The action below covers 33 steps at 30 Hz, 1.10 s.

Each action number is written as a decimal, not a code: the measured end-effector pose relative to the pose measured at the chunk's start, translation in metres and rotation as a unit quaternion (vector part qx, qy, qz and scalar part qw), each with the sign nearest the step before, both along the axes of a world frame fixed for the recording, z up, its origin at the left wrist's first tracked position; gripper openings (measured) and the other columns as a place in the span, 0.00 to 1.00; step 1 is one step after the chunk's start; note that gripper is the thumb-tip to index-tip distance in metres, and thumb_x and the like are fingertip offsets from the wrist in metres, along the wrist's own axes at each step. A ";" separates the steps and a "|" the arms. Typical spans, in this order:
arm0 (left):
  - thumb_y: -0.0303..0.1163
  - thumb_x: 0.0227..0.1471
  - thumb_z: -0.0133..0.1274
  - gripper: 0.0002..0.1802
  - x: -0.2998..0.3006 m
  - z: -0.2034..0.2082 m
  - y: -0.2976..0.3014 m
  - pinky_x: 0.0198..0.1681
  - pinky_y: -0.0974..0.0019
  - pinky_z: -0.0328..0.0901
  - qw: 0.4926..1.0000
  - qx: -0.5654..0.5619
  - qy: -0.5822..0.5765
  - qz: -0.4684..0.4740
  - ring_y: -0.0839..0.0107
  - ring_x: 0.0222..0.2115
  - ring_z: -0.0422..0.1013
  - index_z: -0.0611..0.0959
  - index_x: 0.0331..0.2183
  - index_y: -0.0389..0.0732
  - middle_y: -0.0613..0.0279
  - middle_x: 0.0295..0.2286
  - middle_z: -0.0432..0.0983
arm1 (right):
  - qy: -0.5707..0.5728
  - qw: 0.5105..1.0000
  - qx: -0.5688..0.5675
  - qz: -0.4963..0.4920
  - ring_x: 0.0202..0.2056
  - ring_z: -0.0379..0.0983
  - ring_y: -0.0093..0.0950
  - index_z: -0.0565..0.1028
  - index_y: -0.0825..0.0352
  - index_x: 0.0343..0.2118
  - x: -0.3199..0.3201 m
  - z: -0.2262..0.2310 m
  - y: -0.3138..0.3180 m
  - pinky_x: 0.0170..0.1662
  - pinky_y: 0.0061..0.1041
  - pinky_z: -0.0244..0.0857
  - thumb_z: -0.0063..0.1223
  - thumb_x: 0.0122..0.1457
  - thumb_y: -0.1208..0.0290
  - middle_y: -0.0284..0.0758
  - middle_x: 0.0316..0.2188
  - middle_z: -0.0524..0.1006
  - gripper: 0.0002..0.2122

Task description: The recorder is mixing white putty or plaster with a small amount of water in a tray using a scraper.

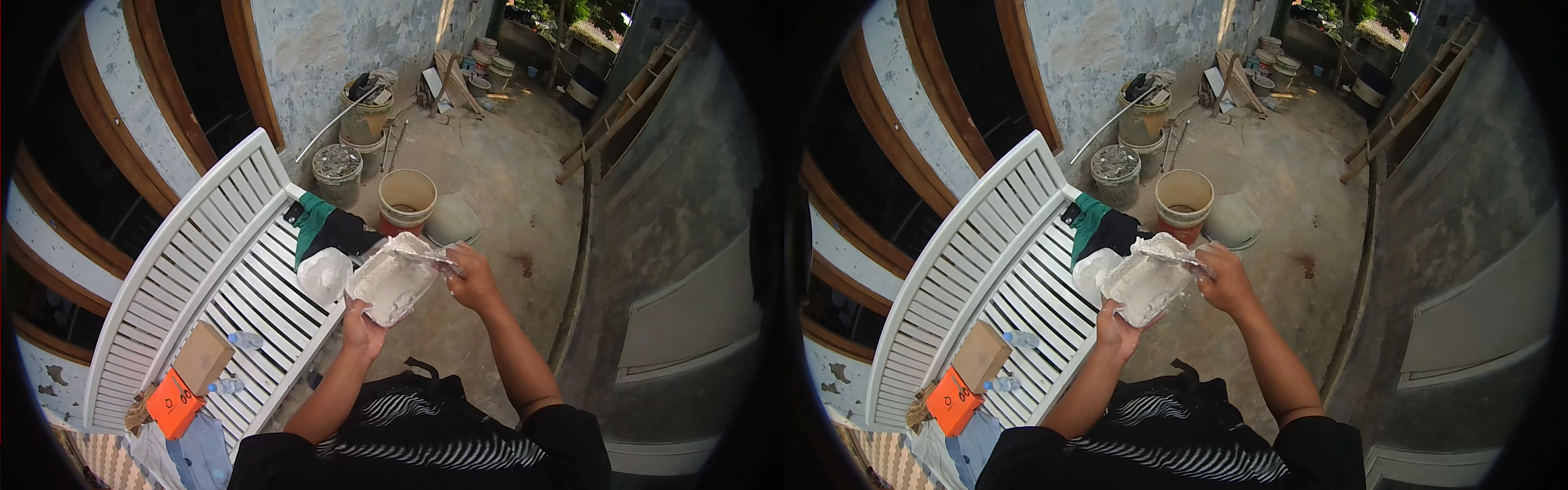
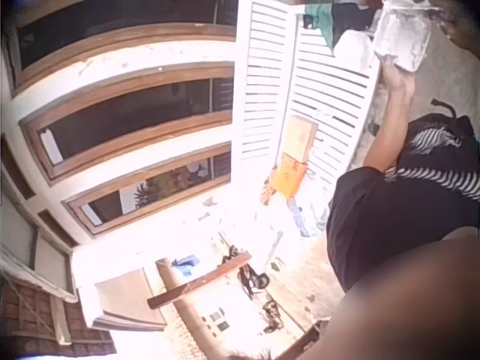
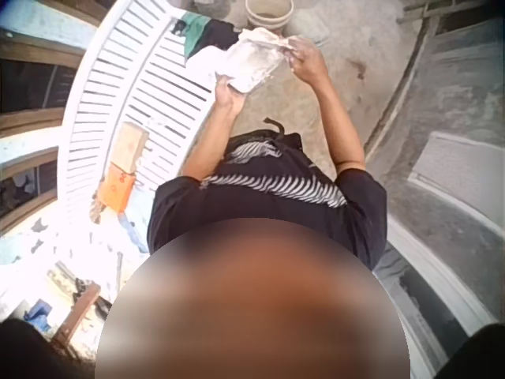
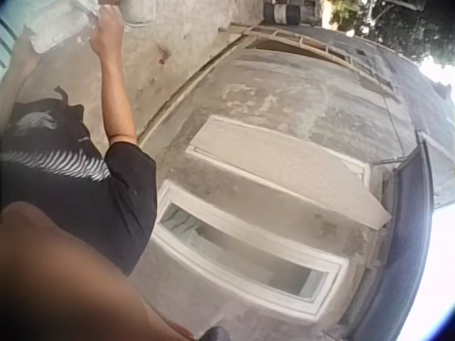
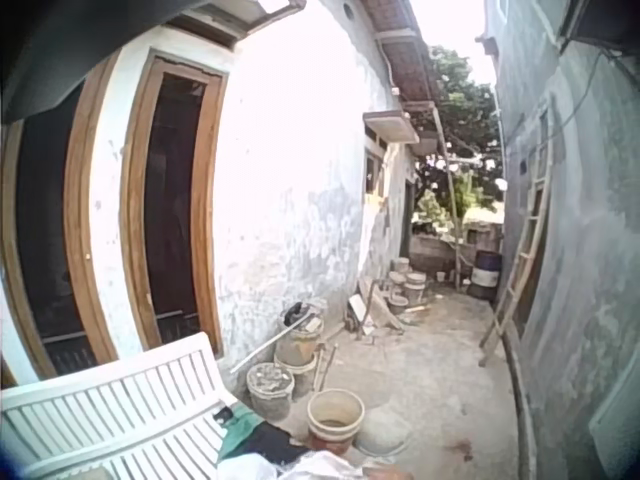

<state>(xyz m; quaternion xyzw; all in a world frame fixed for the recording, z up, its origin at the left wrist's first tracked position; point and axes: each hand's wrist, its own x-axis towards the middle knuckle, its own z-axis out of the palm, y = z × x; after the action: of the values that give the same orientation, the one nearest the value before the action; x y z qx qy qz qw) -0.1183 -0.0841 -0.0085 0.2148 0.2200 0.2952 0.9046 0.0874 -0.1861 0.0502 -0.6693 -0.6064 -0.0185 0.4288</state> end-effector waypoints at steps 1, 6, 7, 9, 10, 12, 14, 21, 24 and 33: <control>0.33 0.48 0.44 0.40 0.006 0.000 -0.003 0.54 0.27 0.62 1.000 0.000 0.000 -0.004 0.42 0.60 0.60 0.56 0.64 0.46 0.49 0.61 0.60 | 0.001 1.000 -0.006 -0.018 0.34 0.71 0.47 0.78 0.69 0.33 0.009 0.001 -0.005 0.42 0.38 0.67 0.55 0.46 0.84 0.44 0.29 0.76 0.10; 0.21 0.41 0.40 0.43 0.029 -0.002 -0.013 0.62 0.45 0.60 0.996 0.002 -0.068 -0.056 0.51 0.60 0.60 0.57 0.63 0.47 0.52 0.60 0.59 | -0.020 0.996 0.061 -0.068 0.31 0.68 0.44 0.78 0.69 0.31 0.038 -0.006 -0.016 0.35 0.38 0.64 0.54 0.45 0.84 0.42 0.27 0.75 0.09; 0.21 0.41 0.40 0.43 0.034 -0.001 -0.012 0.62 0.45 0.60 0.996 0.003 -0.066 -0.060 0.51 0.60 0.60 0.57 0.63 0.47 0.52 0.60 0.59 | 0.015 0.995 0.059 -0.075 0.30 0.68 0.43 0.78 0.68 0.31 0.039 -0.004 -0.017 0.34 0.37 0.64 0.54 0.45 0.84 0.41 0.27 0.75 0.09; 0.20 0.40 0.40 0.44 0.045 0.003 -0.009 0.63 0.46 0.59 0.997 0.003 -0.058 -0.055 0.51 0.61 0.59 0.57 0.63 0.46 0.52 0.59 0.60 | 0.049 0.993 0.058 -0.088 0.29 0.68 0.42 0.78 0.68 0.31 0.044 -0.005 -0.018 0.34 0.37 0.63 0.54 0.45 0.83 0.41 0.26 0.75 0.09; 0.20 0.40 0.40 0.44 0.050 0.004 -0.007 0.63 0.46 0.59 0.996 0.003 -0.058 -0.061 0.51 0.61 0.59 0.57 0.63 0.46 0.52 0.59 0.60 | 0.053 0.993 0.054 -0.092 0.29 0.67 0.42 0.79 0.68 0.31 0.048 -0.005 -0.018 0.33 0.36 0.63 0.54 0.45 0.83 0.41 0.26 0.75 0.09; 0.21 0.40 0.40 0.44 0.059 0.005 0.001 0.63 0.46 0.58 0.996 0.021 -0.056 -0.064 0.51 0.61 0.59 0.57 0.63 0.46 0.52 0.59 0.60 | 0.055 0.992 0.052 -0.101 0.28 0.67 0.41 0.79 0.67 0.32 0.052 -0.005 -0.016 0.32 0.35 0.63 0.55 0.45 0.83 0.40 0.25 0.75 0.10; 0.21 0.40 0.40 0.44 0.069 -0.004 0.015 0.63 0.46 0.58 0.995 0.021 -0.059 -0.080 0.52 0.61 0.59 0.57 0.63 0.46 0.52 0.59 0.60 | 0.044 0.993 -0.029 -0.103 0.35 0.73 0.42 0.81 0.67 0.35 0.053 -0.001 -0.013 0.40 0.35 0.67 0.55 0.45 0.84 0.42 0.31 0.79 0.12; 0.21 0.43 0.41 0.42 0.103 0.006 0.073 0.63 0.48 0.57 0.992 0.028 -0.048 -0.114 0.55 0.61 0.59 0.58 0.62 0.47 0.54 0.59 0.61 | -0.028 0.995 -0.051 -0.083 0.31 0.66 0.40 0.82 0.63 0.34 0.044 0.010 0.019 0.36 0.37 0.63 0.57 0.43 0.83 0.39 0.25 0.74 0.14; 0.21 0.43 0.42 0.41 0.108 0.010 0.098 0.64 0.48 0.56 0.990 0.031 -0.058 -0.127 0.54 0.61 0.59 0.59 0.62 0.46 0.54 0.59 0.61 | -0.022 0.993 -0.055 -0.104 0.32 0.66 0.40 0.81 0.63 0.33 0.052 0.025 0.030 0.36 0.37 0.63 0.58 0.43 0.82 0.37 0.25 0.74 0.12; 0.21 0.40 0.42 0.43 0.110 0.022 0.135 0.64 0.48 0.57 0.982 0.038 -0.082 -0.164 0.54 0.61 0.59 0.59 0.62 0.43 0.53 0.59 0.61 | -0.083 0.975 -0.016 -0.206 0.30 0.67 0.39 0.79 0.64 0.30 0.066 0.049 0.070 0.33 0.36 0.61 0.59 0.43 0.82 0.37 0.24 0.75 0.09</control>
<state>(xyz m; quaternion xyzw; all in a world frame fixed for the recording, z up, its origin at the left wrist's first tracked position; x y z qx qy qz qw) -0.0079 0.0512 0.0138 0.2573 0.0954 0.1676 0.9469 0.1534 -0.1157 0.0996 -0.7832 -0.4888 -0.1521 0.3529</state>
